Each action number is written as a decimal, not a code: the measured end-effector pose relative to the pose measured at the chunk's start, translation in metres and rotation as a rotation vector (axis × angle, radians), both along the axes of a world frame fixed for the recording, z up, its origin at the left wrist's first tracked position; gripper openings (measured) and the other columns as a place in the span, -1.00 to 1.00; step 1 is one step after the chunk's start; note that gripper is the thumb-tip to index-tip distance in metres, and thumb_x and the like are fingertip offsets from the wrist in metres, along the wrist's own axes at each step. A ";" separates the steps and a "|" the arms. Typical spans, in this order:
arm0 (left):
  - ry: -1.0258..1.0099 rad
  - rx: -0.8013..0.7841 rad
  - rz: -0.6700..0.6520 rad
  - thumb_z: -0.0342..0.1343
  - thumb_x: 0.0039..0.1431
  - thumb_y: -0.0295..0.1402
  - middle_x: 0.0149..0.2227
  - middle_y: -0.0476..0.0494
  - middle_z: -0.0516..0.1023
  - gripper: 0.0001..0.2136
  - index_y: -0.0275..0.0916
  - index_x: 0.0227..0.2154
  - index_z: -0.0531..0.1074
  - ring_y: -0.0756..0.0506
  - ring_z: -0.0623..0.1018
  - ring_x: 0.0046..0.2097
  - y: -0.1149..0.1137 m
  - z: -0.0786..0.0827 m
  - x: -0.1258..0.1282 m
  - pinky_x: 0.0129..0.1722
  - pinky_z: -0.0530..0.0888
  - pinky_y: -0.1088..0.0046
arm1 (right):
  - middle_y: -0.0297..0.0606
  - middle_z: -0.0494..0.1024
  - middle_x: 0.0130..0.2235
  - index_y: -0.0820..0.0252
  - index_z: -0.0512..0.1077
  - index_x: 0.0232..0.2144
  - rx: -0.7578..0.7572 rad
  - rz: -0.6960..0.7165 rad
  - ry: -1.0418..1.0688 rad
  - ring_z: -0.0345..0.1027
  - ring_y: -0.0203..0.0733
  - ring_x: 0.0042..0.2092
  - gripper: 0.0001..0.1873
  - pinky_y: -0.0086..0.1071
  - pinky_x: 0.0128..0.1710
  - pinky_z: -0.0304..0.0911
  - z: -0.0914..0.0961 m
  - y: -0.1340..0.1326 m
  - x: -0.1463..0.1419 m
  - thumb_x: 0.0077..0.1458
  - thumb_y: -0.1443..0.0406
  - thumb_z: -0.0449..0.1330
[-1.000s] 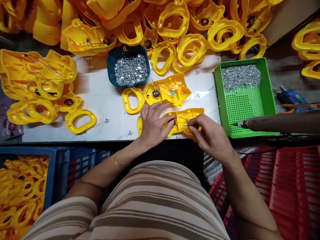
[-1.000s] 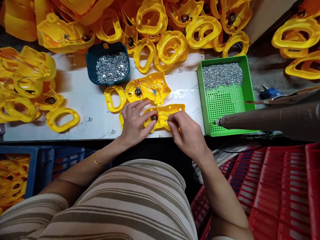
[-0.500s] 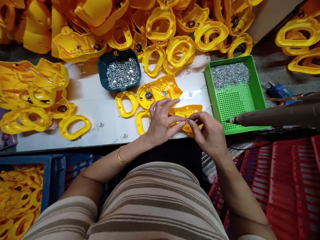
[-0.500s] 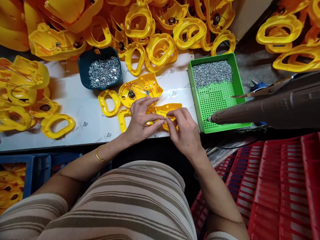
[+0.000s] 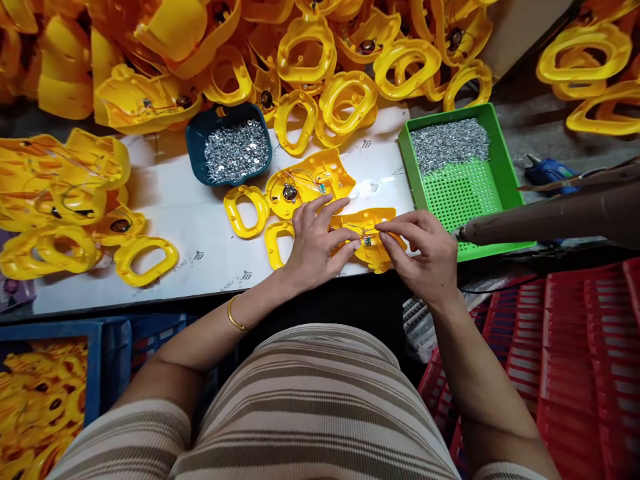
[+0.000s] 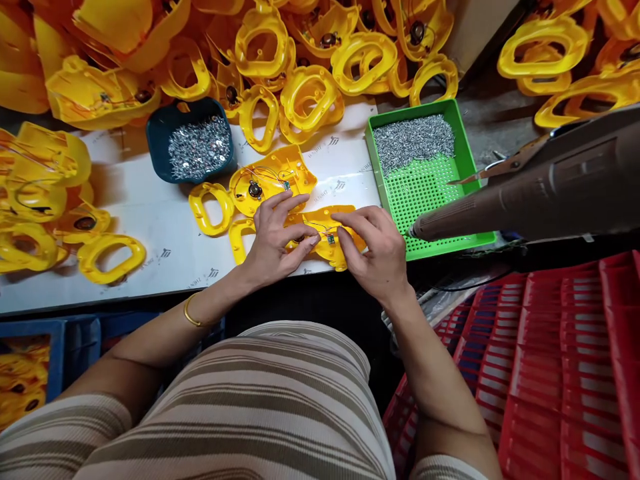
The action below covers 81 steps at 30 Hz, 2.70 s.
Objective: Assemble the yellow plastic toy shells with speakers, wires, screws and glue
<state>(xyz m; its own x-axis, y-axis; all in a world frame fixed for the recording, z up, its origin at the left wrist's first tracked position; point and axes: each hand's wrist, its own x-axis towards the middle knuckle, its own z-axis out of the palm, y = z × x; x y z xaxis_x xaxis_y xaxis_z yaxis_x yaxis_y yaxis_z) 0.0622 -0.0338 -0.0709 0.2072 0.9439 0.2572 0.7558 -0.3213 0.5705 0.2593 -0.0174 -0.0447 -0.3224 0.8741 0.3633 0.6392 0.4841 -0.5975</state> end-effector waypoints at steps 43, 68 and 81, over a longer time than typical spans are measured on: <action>-0.042 -0.052 -0.060 0.02 0.33 -0.21 0.30 -0.15 0.26 -0.77 -0.15 -0.33 0.53 -0.26 0.11 0.35 0.005 0.016 0.019 0.33 0.03 -0.04 | -0.06 0.49 0.01 0.18 0.48 0.01 -0.336 -0.297 0.183 0.36 -0.36 -0.49 -0.63 -0.38 -0.52 0.33 -0.005 -0.031 0.015 0.26 0.17 0.07; 0.142 -0.104 -0.147 0.07 0.29 -0.21 0.26 -0.11 0.33 -0.79 -0.14 -0.36 0.54 -0.30 0.12 0.36 0.003 0.012 0.032 0.31 -0.15 -0.21 | 0.01 0.46 0.06 0.23 0.36 0.18 -0.517 -0.140 0.236 0.48 -0.19 -0.21 -0.53 -0.37 -0.39 0.51 -0.028 -0.054 0.006 0.31 0.17 0.01; -0.052 -0.072 -0.111 0.10 0.29 -0.25 0.11 -0.16 0.48 -0.82 -0.12 -0.31 0.59 -0.19 0.38 0.13 -0.029 -0.001 0.004 0.13 0.23 0.04 | -0.29 0.50 -0.33 0.22 0.46 -0.07 -1.108 0.014 0.730 0.29 -0.40 -0.46 -0.50 -0.55 -0.59 0.29 -0.024 -0.037 -0.010 0.06 0.01 0.29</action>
<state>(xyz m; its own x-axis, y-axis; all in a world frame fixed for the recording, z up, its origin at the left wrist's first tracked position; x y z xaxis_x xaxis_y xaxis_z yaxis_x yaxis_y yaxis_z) 0.0666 -0.0629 -0.0720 0.2994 0.9323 0.2027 0.6864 -0.3580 0.6330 0.2494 -0.0542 -0.0685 -0.3709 0.8165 -0.4425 0.0034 -0.4753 -0.8798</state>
